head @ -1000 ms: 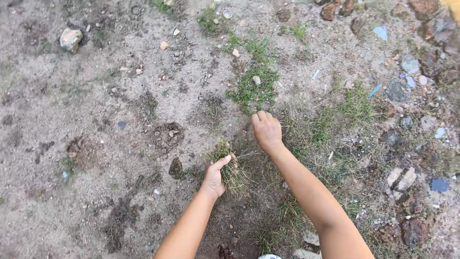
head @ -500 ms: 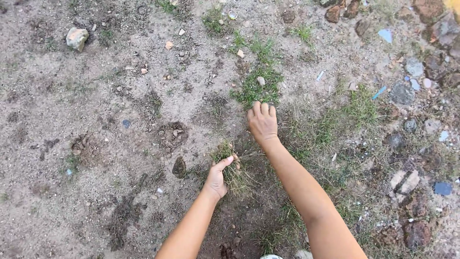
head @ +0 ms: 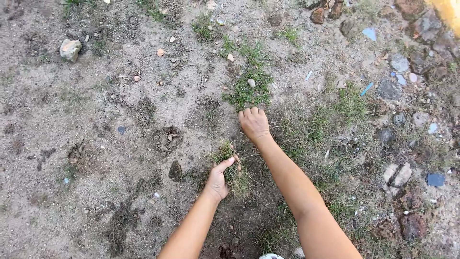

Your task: Pulling grass and digging into the dirt by hand in an outdoor area.

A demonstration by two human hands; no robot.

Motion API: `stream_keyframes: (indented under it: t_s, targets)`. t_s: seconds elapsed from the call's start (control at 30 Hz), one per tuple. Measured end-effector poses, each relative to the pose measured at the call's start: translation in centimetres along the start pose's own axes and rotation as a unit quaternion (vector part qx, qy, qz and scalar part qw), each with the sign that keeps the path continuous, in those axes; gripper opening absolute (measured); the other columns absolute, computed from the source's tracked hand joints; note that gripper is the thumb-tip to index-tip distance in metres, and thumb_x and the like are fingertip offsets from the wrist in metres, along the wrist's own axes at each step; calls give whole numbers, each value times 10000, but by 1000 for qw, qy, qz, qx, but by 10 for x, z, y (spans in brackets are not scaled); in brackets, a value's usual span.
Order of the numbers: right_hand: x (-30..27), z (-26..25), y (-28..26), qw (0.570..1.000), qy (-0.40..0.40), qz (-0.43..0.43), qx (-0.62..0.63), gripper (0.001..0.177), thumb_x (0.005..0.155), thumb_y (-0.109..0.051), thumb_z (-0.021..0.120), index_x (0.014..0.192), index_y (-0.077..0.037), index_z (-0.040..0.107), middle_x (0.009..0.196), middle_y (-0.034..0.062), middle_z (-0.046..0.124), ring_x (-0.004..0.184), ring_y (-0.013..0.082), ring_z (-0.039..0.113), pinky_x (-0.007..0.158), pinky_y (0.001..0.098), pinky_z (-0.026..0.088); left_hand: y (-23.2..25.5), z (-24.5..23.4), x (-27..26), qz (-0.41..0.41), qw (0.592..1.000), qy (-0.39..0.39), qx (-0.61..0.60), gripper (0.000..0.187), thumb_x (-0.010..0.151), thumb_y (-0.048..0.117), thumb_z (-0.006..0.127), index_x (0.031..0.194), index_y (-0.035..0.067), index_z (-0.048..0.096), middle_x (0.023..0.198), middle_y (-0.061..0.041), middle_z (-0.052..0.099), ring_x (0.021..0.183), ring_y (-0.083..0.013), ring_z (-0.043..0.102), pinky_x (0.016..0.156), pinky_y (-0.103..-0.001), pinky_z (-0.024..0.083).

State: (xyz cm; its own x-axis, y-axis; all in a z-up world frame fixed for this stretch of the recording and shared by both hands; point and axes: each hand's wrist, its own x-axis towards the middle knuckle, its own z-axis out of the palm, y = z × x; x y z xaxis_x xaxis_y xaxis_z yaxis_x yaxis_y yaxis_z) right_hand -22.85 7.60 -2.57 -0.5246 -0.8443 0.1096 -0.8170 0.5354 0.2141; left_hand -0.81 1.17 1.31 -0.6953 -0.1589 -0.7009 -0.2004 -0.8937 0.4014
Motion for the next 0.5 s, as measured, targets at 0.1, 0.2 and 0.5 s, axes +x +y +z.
stream_keyframes:
  t_s: [0.1,0.2,0.5]
  targets:
    - [-2,-13,-2,999,-4,4,52,55,866,-150,616,905,-129,648,882,49,657,890,245,645,738,409,544,5,1,-5,18,1000,-7,-7,163,852,177,737,992,94,748,850,-36,736,733,-175,692,652,-376,581]
    - [-20,-8,-7,996,2,-16,89,104,831,-117,633,933,-118,654,884,60,673,859,240,664,695,396,569,10,-2,-5,-5,1000,17,18,174,842,197,733,981,97,762,810,-58,732,713,-189,689,654,-383,585]
    - [9,-51,-34,983,44,-12,178,135,771,-83,633,902,-104,608,823,70,664,823,274,675,677,404,586,2,-18,11,33,999,-5,-9,204,850,190,761,1009,64,752,855,-42,731,738,-178,697,659,-353,578]
